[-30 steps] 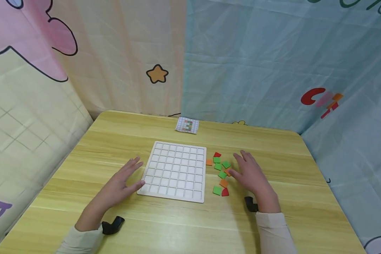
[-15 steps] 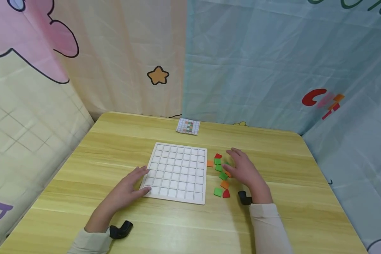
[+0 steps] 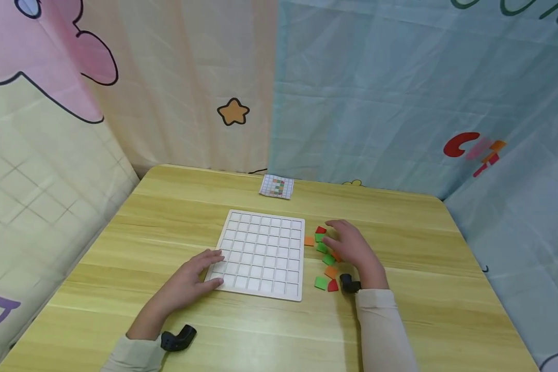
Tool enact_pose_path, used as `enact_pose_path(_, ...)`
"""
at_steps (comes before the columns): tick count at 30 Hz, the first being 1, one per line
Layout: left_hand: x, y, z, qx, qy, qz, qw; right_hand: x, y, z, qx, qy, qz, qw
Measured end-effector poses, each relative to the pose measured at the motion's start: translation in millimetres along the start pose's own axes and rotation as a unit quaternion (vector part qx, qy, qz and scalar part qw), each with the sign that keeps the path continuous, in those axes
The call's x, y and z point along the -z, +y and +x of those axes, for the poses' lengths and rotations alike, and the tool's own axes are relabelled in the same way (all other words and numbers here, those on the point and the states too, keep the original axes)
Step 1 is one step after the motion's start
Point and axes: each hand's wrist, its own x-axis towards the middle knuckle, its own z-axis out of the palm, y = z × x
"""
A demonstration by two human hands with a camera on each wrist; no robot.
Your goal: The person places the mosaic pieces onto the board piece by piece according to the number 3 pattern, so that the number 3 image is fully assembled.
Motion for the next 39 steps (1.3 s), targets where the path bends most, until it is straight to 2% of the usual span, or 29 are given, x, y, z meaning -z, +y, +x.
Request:
enact_pose_path(11, -4.5, -4.3, -1.4, -0.022, -0.001, 0.036, 0.9991, -0.6, 0.8, 19.2, -0.016, -0.031, 0.029, 0.999)
enact_pose_path(18, -4.6, -1.8, -2.0, -0.034, 0.001, 0.058, 0.9977, -3.9, -1.5, 26.8, -0.022, -0.039, 0.054, 0.9976)
enact_pose_path(25, -3.9, -0.2, -3.1, -0.023, -0.003, 0.066, 0.9975, -13.3, -9.2, 32.9, -0.002, -0.041, 0.066, 0.9969)
enact_pose_path(32, -2.9, -1.9, -3.4, -0.037, -0.004, 0.068, 0.997, -18.2, -13.1, 35.8, -0.024, -0.05, 0.068, 0.9962)
enact_pose_path(39, -1.7, -2.2, -2.0, -0.038, -0.011, 0.068, 0.9969, -20.3, -16.4, 36.1, -0.026, -0.06, 0.06, 0.996)
